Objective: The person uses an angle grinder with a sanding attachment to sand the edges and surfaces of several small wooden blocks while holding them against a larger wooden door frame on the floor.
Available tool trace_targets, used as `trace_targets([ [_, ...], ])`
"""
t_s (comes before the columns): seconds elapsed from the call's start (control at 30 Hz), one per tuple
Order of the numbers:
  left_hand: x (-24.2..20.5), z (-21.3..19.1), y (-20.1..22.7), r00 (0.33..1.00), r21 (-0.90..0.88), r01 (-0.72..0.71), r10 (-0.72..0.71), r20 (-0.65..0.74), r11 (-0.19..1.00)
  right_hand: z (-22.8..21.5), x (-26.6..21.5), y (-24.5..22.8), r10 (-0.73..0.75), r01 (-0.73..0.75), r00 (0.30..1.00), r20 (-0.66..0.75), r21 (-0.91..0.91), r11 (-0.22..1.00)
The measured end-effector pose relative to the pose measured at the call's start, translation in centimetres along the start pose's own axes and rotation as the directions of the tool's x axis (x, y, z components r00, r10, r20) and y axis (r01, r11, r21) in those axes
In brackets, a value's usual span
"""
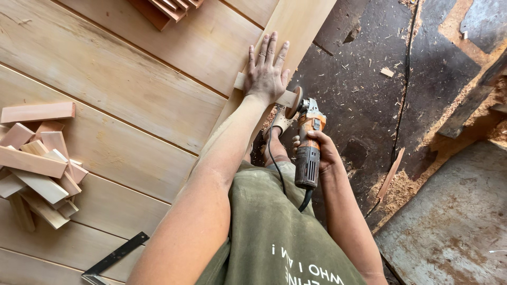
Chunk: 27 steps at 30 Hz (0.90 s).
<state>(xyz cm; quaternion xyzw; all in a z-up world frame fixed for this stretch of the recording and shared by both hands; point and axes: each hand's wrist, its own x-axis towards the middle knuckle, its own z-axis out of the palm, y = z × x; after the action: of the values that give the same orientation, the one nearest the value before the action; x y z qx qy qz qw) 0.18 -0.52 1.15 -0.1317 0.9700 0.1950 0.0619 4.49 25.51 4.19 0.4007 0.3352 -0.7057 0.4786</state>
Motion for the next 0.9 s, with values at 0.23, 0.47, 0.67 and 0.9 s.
trace_targets([
  [0.23,0.0,0.0,0.0,1.0,-0.017,0.006,-0.006,0.003,1.0,-0.6,0.4,0.5,0.023,-0.023,1.0,-0.011,-0.005,1.0],
  [0.47,0.0,0.5,-0.3,1.0,-0.031,0.002,-0.003,-0.005,1.0,-1.9,0.7,1.8,0.134,-0.144,0.985,0.109,0.089,0.986],
  [0.67,0.0,0.4,-0.5,0.999,-0.092,-0.038,0.036,-0.019,0.995,-4.3,-0.5,1.6,0.032,-0.033,0.999,0.033,0.029,0.999],
  [0.9,-7.2,-2.3,-6.0,0.908,-0.169,-0.419,0.412,-0.08,0.892,-6.1,-1.7,1.2,0.041,-0.039,0.999,-0.019,0.098,0.994],
])
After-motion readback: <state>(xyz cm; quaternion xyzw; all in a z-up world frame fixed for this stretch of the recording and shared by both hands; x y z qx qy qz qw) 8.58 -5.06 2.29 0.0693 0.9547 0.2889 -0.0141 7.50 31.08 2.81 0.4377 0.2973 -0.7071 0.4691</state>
